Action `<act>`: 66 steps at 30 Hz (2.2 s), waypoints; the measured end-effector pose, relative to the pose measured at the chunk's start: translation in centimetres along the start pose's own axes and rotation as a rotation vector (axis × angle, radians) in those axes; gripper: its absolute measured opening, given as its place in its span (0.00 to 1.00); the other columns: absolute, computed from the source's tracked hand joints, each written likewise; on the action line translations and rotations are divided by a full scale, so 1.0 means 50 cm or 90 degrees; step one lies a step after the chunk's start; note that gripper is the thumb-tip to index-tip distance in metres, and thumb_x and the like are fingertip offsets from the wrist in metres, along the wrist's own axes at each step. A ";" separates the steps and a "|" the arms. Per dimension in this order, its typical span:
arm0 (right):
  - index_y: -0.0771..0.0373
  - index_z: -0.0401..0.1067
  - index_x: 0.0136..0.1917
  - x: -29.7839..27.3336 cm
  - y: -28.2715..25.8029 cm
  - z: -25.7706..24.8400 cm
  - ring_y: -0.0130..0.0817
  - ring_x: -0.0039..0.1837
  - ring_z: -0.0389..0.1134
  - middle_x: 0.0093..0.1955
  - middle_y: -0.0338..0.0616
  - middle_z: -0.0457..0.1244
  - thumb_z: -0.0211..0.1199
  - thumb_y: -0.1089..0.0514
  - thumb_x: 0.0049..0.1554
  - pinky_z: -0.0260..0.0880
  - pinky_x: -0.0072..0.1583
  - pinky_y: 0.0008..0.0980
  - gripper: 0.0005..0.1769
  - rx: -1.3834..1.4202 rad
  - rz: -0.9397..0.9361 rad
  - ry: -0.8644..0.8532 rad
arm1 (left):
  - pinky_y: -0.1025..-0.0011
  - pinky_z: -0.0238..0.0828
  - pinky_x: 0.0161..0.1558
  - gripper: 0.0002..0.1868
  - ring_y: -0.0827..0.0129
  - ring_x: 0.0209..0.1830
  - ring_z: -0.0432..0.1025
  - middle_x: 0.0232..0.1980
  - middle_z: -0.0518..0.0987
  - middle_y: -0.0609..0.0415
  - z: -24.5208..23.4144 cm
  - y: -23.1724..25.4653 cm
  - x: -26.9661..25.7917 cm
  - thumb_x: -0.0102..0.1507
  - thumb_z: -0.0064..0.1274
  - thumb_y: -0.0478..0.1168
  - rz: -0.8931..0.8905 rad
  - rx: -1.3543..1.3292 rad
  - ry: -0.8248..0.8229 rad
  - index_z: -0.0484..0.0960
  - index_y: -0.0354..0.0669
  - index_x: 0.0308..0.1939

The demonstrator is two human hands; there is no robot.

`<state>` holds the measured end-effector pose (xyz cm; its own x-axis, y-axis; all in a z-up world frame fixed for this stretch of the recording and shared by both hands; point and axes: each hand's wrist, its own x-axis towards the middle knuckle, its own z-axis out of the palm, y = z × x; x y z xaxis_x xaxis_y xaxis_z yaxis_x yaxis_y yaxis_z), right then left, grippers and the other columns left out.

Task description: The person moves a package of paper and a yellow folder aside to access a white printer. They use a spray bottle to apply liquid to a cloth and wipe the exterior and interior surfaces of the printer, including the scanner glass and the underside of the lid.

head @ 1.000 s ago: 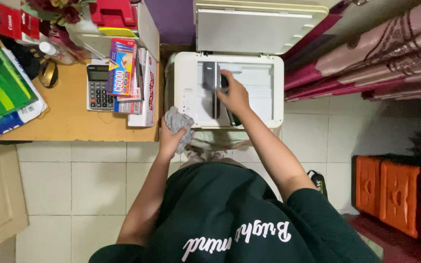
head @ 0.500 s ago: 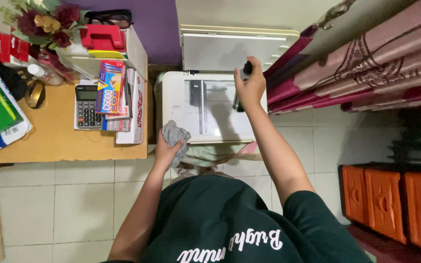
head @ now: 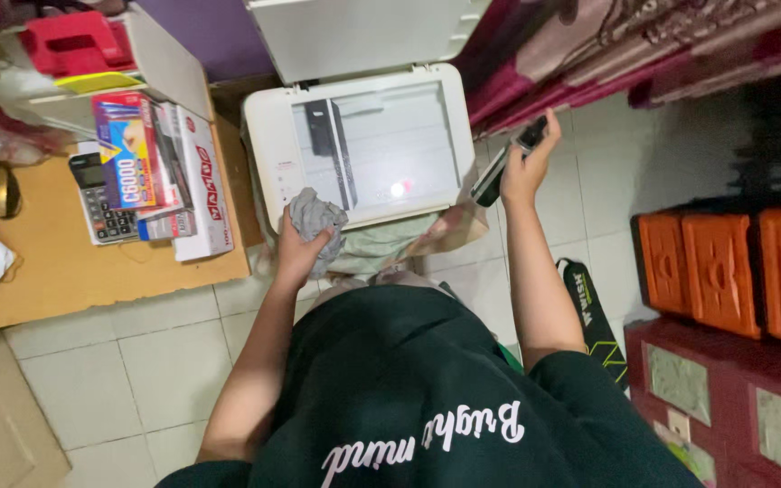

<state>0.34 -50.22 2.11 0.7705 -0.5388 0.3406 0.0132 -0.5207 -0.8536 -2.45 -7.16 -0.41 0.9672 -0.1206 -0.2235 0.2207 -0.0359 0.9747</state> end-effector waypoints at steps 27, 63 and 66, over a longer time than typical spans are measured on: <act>0.68 0.47 0.78 -0.246 0.112 -0.044 0.55 0.79 0.48 0.77 0.60 0.47 0.67 0.67 0.48 0.48 0.77 0.49 0.49 -0.032 0.067 -0.132 | 0.63 0.61 0.71 0.47 0.61 0.71 0.65 0.70 0.68 0.47 0.214 -0.069 0.047 0.57 0.62 0.31 0.027 -0.139 -0.125 0.54 0.37 0.77; 0.53 0.75 0.60 -0.330 -0.241 0.607 0.55 0.70 0.58 0.67 0.47 0.63 0.71 0.54 0.43 0.56 0.69 0.56 0.29 -0.116 -0.340 -0.473 | 0.62 0.74 0.55 0.29 0.55 0.57 0.78 0.59 0.81 0.46 -0.186 -0.216 0.105 0.61 0.55 0.32 -0.147 0.213 0.131 0.74 0.52 0.68; 0.50 0.75 0.57 -0.352 -0.261 0.615 0.57 0.71 0.57 0.68 0.45 0.62 0.72 0.52 0.43 0.55 0.68 0.56 0.27 -0.157 -0.417 -0.464 | 0.61 0.74 0.56 0.27 0.52 0.56 0.78 0.56 0.83 0.44 -0.191 -0.224 0.104 0.63 0.56 0.34 -0.136 0.280 0.129 0.75 0.53 0.67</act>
<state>6.21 -13.58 -4.86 0.8616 0.3952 0.3185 0.5044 -0.7359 -0.4516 1.29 2.06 -12.41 0.9209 0.1268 -0.3685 0.3840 -0.4573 0.8022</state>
